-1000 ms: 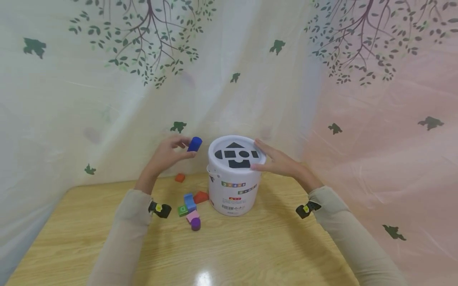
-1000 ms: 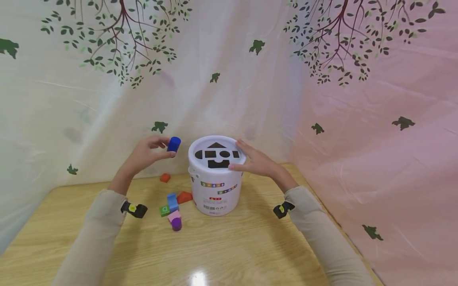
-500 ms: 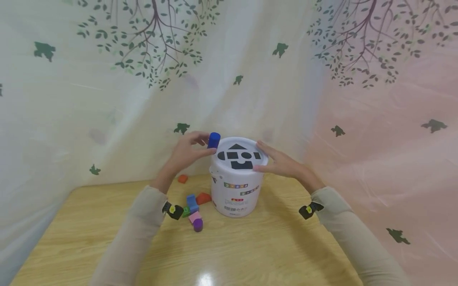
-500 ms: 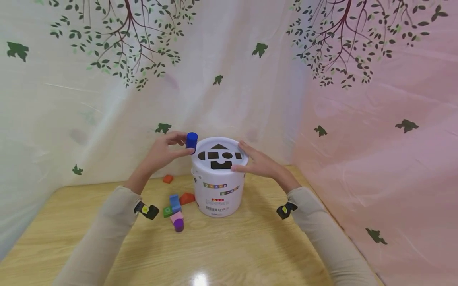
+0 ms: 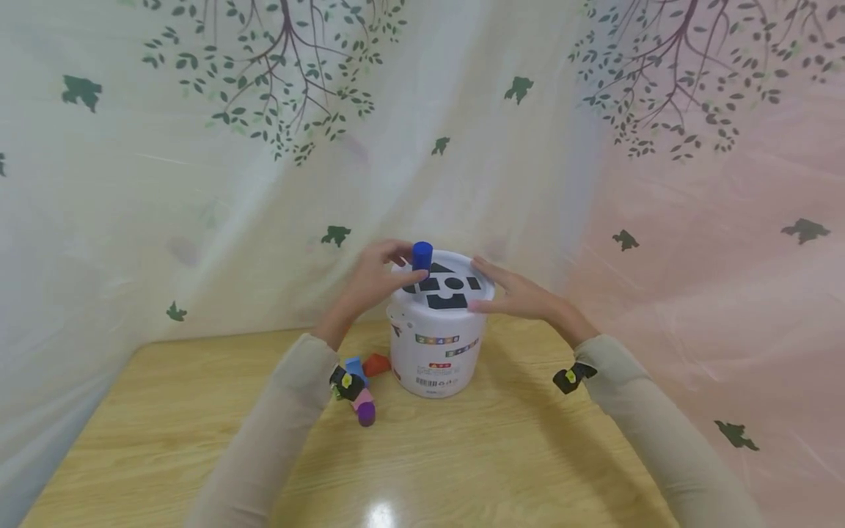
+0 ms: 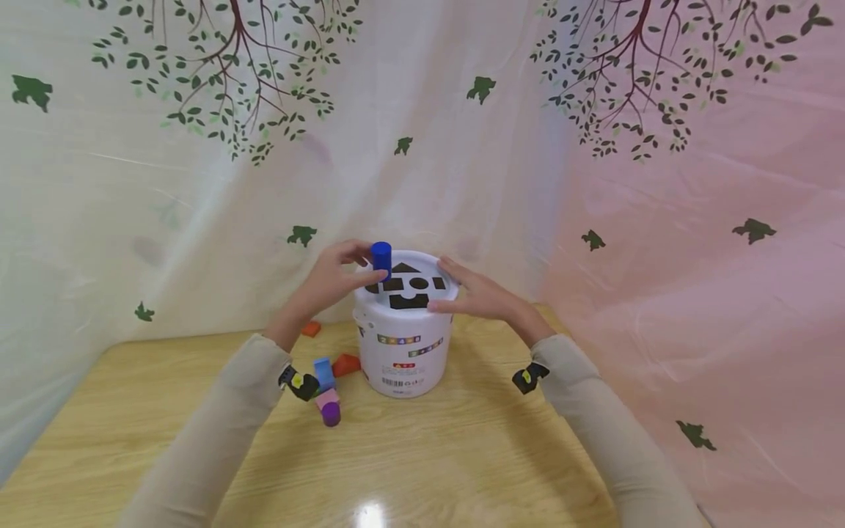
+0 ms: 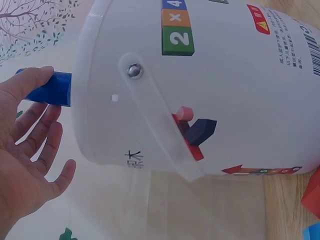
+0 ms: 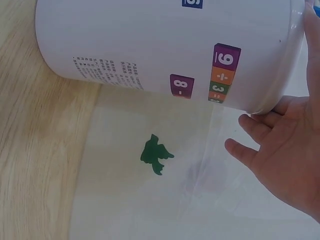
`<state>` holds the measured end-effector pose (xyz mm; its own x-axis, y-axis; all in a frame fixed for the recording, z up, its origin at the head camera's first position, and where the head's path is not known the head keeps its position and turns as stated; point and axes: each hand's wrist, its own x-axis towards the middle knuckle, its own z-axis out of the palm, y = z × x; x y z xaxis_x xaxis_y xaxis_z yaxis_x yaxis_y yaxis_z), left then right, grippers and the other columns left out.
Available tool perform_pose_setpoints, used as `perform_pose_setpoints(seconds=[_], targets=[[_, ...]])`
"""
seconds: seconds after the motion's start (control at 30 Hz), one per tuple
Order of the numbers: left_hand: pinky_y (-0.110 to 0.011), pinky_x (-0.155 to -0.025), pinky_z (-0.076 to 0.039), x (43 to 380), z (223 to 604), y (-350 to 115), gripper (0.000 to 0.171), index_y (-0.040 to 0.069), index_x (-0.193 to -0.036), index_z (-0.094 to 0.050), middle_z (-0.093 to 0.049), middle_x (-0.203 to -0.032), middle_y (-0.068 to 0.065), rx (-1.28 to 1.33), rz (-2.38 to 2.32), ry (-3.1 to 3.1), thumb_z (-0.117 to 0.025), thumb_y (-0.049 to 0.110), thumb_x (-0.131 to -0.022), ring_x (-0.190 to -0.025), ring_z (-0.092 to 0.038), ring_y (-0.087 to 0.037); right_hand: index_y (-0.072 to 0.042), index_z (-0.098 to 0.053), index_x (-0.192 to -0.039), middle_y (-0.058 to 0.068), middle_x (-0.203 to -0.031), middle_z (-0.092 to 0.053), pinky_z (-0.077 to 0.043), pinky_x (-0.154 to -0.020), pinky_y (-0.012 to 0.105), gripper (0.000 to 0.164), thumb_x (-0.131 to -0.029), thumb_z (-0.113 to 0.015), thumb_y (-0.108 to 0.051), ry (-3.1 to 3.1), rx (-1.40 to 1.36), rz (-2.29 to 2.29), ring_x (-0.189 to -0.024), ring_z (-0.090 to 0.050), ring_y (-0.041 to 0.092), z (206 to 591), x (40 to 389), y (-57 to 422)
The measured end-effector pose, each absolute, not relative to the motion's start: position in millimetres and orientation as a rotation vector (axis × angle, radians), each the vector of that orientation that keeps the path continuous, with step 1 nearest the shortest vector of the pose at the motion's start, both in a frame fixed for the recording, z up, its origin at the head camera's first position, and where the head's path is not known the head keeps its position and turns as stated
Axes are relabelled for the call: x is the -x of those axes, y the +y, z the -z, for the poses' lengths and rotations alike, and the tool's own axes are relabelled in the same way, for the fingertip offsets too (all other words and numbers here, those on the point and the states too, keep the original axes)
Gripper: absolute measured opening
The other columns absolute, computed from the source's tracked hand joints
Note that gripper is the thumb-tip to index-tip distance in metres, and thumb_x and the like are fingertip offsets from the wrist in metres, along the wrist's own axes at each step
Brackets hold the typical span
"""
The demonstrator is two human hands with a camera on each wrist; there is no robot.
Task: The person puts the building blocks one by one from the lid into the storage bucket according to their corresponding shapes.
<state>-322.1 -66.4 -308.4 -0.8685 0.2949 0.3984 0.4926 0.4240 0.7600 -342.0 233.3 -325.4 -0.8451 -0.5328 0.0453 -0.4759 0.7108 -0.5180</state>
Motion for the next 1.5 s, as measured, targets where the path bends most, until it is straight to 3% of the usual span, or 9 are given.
perform_pose_setpoints(seconds=[0.3, 0.63, 1.5], targets=[[-0.045, -0.101, -0.049, 326, 311, -49, 0.043, 0.009, -0.125, -0.066, -0.069, -0.117, -0.010, 0.650, 1.442, -2.474, -0.080, 0.027, -0.088, -0.115, -0.060, -0.029, -0.019, -0.015, -0.164, 0.003, -0.172, -0.011, -0.017, -0.124, 0.062, 0.105, -0.086, -0.073, -0.058, 2.773, 0.844, 0.823, -0.159, -0.013, 0.033, 324, 349, 236], [-0.053, -0.106, -0.047, 333, 310, -35, 0.042, 0.008, -0.124, -0.066, -0.070, -0.119, -0.010, 0.702, 1.441, -2.448, -0.079, 0.028, -0.089, -0.120, -0.059, -0.035, -0.017, -0.014, -0.164, 0.003, -0.172, -0.011, -0.016, -0.124, 0.062, 0.104, -0.088, -0.073, -0.056, 2.753, 0.856, 0.840, -0.159, -0.013, 0.033, 323, 349, 235], [-0.042, -0.104, -0.050, 338, 315, -10, 0.041, 0.008, -0.124, -0.067, -0.073, -0.115, -0.009, 0.674, 1.397, -2.518, -0.080, 0.024, -0.089, -0.112, -0.064, -0.024, -0.016, -0.013, -0.164, 0.003, -0.172, -0.010, -0.016, -0.124, 0.063, 0.104, -0.089, -0.073, -0.053, 2.730, 0.844, 0.854, -0.159, -0.012, 0.033, 321, 347, 234]])
